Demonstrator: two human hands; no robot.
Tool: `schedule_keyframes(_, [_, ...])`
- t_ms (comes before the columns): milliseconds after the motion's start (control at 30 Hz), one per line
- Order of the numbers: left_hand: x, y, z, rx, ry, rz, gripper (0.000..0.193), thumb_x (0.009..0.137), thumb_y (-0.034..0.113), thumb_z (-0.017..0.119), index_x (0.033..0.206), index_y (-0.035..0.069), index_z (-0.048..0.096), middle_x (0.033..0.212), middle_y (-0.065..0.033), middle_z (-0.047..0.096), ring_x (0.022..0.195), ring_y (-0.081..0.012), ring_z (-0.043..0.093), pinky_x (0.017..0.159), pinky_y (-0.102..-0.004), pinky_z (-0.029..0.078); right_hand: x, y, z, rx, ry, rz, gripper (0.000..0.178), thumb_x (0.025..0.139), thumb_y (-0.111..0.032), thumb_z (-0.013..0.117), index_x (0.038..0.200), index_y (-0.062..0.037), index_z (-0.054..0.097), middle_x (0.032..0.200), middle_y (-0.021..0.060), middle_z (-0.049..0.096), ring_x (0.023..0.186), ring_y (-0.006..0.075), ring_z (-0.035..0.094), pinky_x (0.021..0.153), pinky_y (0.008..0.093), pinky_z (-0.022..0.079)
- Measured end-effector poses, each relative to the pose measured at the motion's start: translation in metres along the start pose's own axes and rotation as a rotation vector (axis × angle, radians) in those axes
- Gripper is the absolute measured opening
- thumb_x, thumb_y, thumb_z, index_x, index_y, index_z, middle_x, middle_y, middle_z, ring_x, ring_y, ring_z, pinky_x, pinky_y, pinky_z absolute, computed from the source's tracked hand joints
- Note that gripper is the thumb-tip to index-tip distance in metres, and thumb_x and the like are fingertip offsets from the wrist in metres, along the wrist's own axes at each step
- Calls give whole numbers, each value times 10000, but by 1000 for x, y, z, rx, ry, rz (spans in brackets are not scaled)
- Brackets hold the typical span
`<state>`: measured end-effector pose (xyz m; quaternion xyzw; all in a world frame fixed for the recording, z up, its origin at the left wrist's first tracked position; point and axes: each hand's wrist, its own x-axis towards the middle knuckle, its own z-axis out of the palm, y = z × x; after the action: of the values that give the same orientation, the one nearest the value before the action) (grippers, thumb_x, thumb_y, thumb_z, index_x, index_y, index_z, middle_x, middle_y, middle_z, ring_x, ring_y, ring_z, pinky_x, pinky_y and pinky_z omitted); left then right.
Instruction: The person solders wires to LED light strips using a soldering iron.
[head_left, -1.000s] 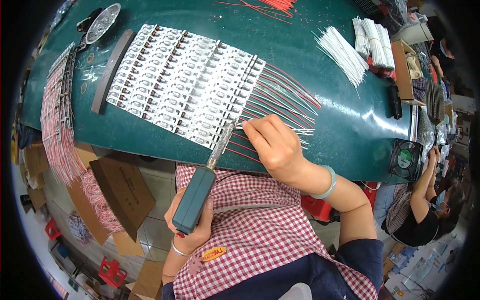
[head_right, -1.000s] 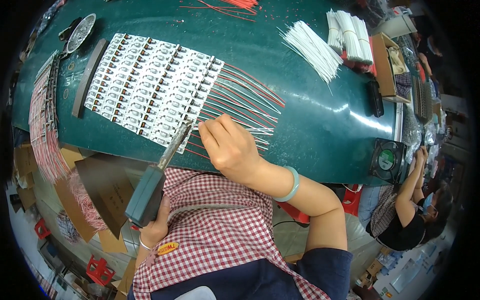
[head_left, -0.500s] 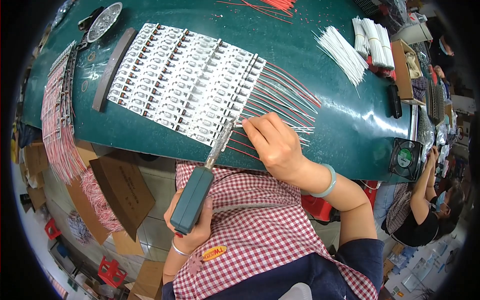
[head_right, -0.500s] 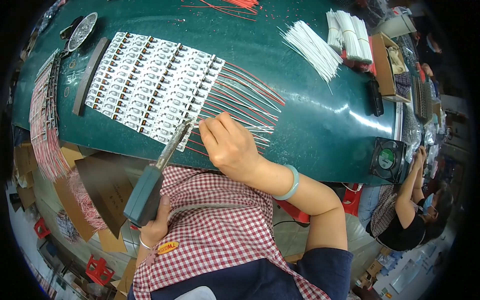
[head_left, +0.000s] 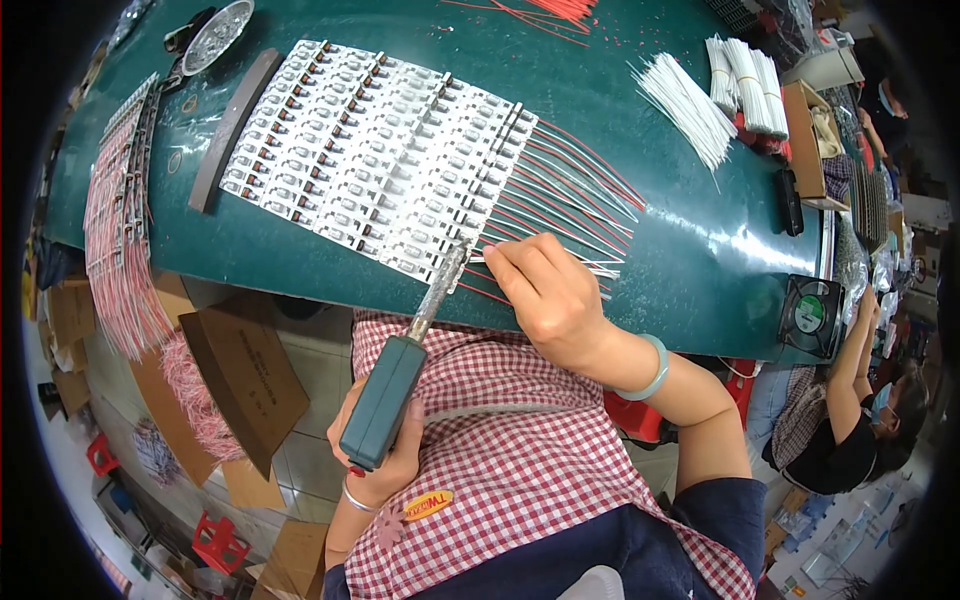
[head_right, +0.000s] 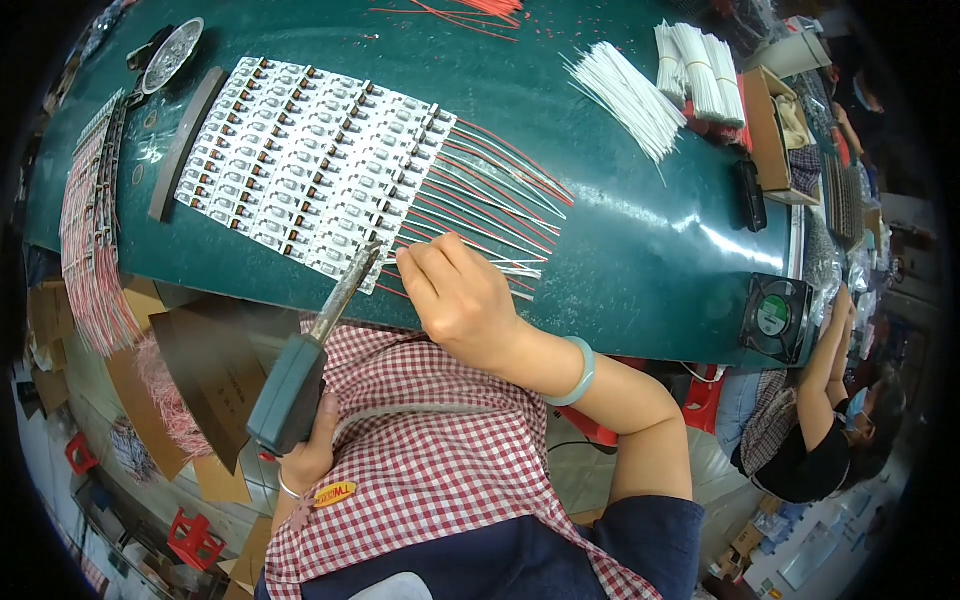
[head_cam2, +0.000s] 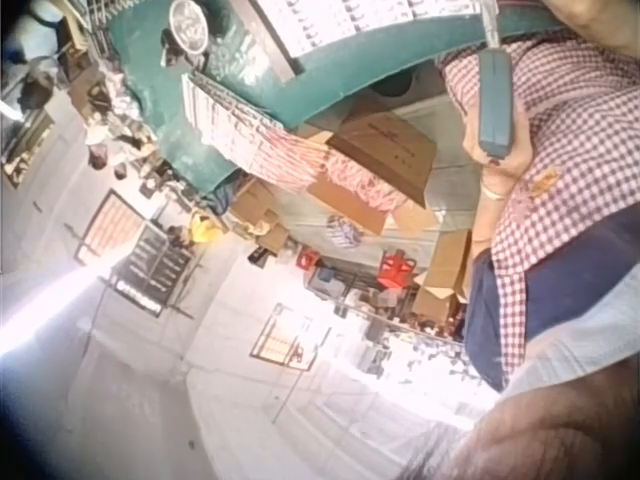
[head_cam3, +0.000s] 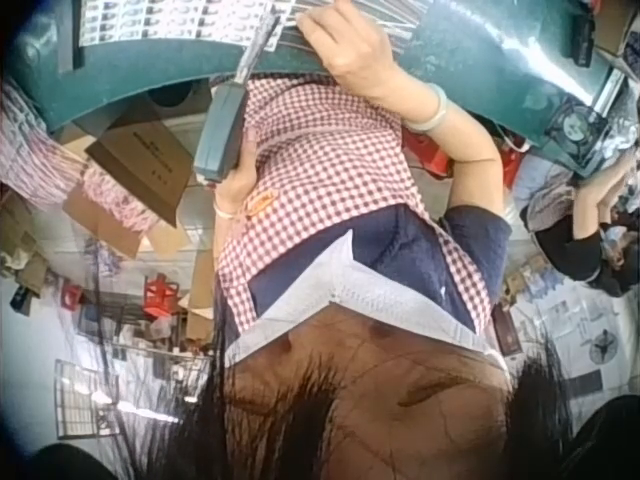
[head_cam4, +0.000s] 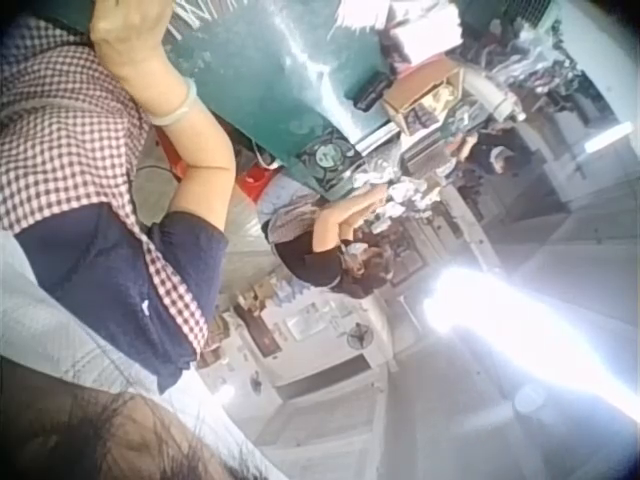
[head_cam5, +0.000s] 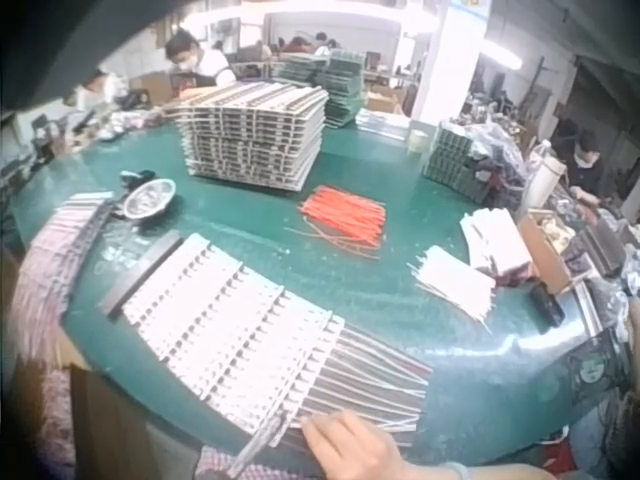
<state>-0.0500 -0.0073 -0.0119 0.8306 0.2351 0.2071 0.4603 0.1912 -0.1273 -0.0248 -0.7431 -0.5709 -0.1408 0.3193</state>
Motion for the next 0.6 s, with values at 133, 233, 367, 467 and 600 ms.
schedule_keyframes(133, [0, 4, -3, -1, -32, -46, 245, 787, -27, 753, 1015, -92, 696, 978, -211, 706, 812, -308, 729, 701, -338, 571, -1, -1, 1, 0, -12, 11, 365, 683, 17, 680, 1040, 93, 674, 927, 134, 674, 774, 254, 630, 616, 331, 538])
schedule_keyframes(233, [4, 7, -2, 19, -47, -39, 234, 785, -36, 753, 1005, -89, 695, 982, -200, 705, 812, -302, 727, 698, -335, 570, -1, -2, 2, 2, -17, 14, 359, 690, 16, 679, 1041, 94, 673, 927, 135, 673, 774, 254, 627, 617, 330, 537])
schedule_keyframes(367, [11, 13, -1, 56, -60, -1, 210, 785, -34, 758, 978, -83, 692, 947, -186, 698, 785, -288, 718, 669, -330, 562, -1, -2, 1, 2, -31, 12, 361, 695, 16, 679, 1047, 96, 669, 930, 134, 669, 777, 255, 624, 624, 331, 536])
schedule_keyframes(467, [10, 11, -1, 41, -60, 16, 203, 783, -27, 764, 965, -79, 691, 927, -183, 692, 767, -285, 711, 653, -323, 554, -2, -2, 2, -3, -37, 9, 361, 697, 13, 680, 1048, 96, 667, 937, 133, 668, 780, 256, 622, 629, 333, 535])
schedule_keyframes(600, [2, 6, -1, -3, -32, -28, 213, 791, -18, 761, 983, -79, 694, 932, -188, 693, 759, -286, 707, 656, -323, 552, -3, -3, 2, -2, -37, 18, 361, 700, 12, 682, 1051, 94, 665, 940, 133, 666, 782, 255, 621, 632, 333, 535])
